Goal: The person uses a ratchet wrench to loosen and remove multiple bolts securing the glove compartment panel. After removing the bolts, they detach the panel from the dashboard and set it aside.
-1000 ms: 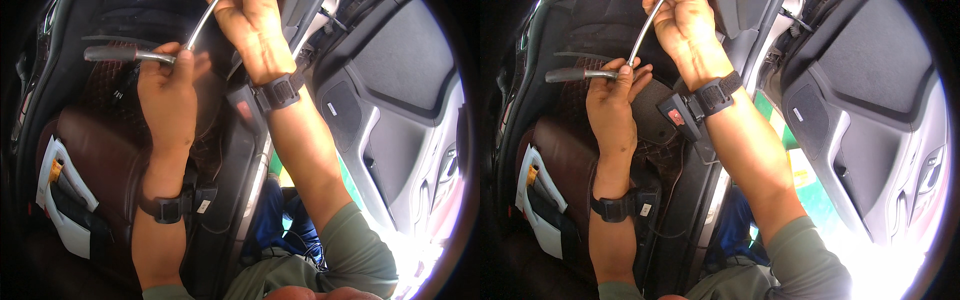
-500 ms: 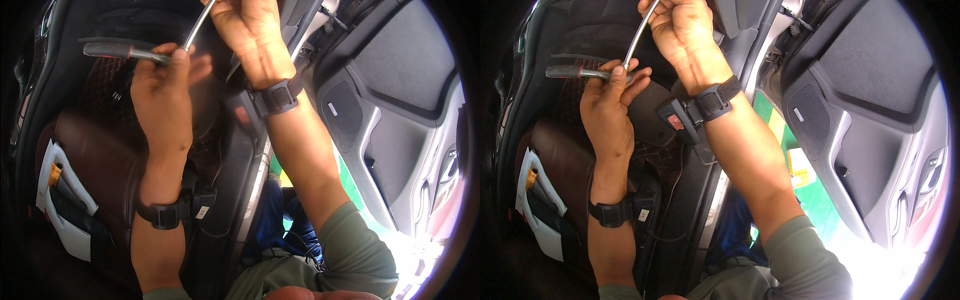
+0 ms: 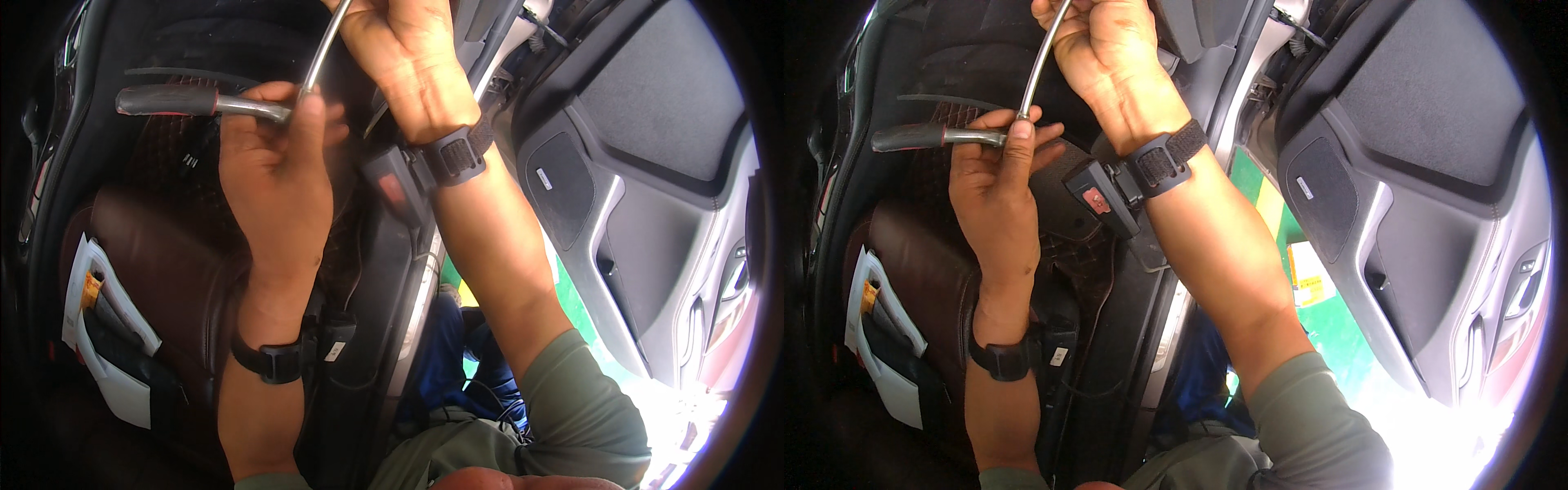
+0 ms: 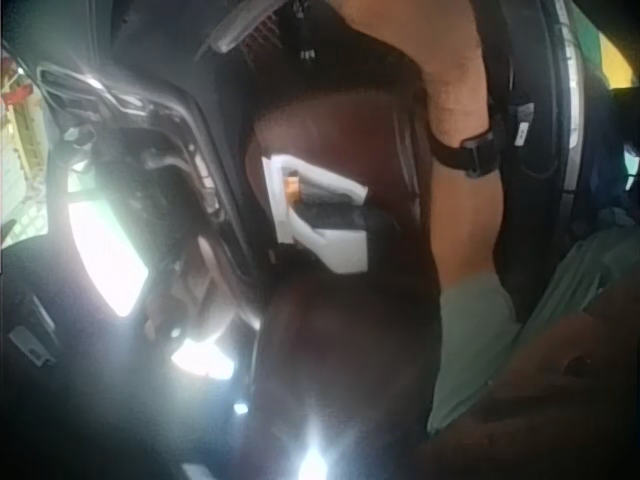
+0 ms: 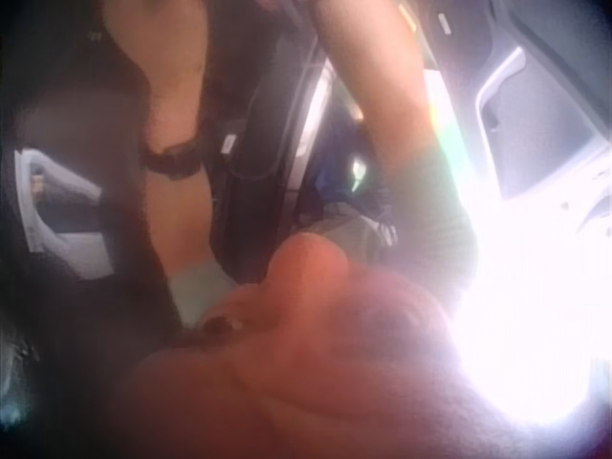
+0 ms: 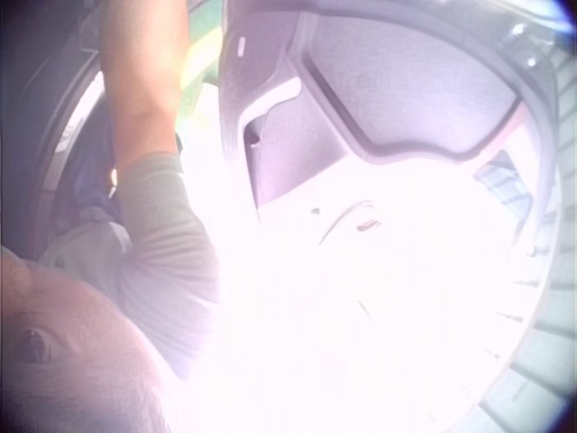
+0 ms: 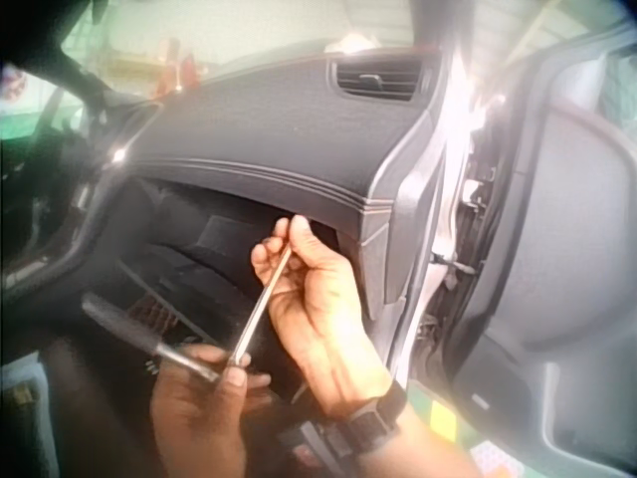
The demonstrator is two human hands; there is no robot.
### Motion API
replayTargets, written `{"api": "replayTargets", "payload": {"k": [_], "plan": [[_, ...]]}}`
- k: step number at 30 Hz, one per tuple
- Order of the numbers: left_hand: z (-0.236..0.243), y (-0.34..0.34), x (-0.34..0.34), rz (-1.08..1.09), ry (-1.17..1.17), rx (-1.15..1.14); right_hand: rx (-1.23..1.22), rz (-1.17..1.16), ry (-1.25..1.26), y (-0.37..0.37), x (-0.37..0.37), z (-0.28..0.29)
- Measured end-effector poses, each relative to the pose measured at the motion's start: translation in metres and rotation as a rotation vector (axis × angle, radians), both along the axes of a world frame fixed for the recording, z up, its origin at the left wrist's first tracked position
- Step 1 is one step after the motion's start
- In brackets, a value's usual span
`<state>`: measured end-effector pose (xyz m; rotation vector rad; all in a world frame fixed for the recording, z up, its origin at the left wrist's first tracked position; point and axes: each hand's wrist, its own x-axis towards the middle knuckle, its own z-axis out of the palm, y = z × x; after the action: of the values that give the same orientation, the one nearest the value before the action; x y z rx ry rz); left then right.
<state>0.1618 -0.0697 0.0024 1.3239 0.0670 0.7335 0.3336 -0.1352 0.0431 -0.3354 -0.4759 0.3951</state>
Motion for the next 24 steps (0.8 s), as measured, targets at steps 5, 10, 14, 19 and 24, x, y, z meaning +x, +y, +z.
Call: {"api": "replayTargets", "payload": {"k": [5, 10, 14, 19, 24], "plan": [[0.001, 0.004, 0.001, -0.080, 0.024, -0.076, -0.050, 0.064, -0.002, -0.014, -0.028, 0.010], [0.000, 0.004, 0.002, -0.186, 0.088, -0.159, 0.016, 0.022, -0.006, -0.006, -0.004, -0.005], [0.001, 0.004, 0.001, -0.167, 0.060, -0.163, 0.037, 0.066, 0.011, -0.007, -0.008, -0.004], [0.000, 0.008, 0.001, -0.294, 0.077, -0.281, 0.026, 0.150, -0.009, -0.016, -0.013, 0.004], [-0.006, 0.007, 0.002, -0.102, 0.039, -0.084, 0.034, 0.058, -0.027, -0.002, -0.007, -0.004]]}}
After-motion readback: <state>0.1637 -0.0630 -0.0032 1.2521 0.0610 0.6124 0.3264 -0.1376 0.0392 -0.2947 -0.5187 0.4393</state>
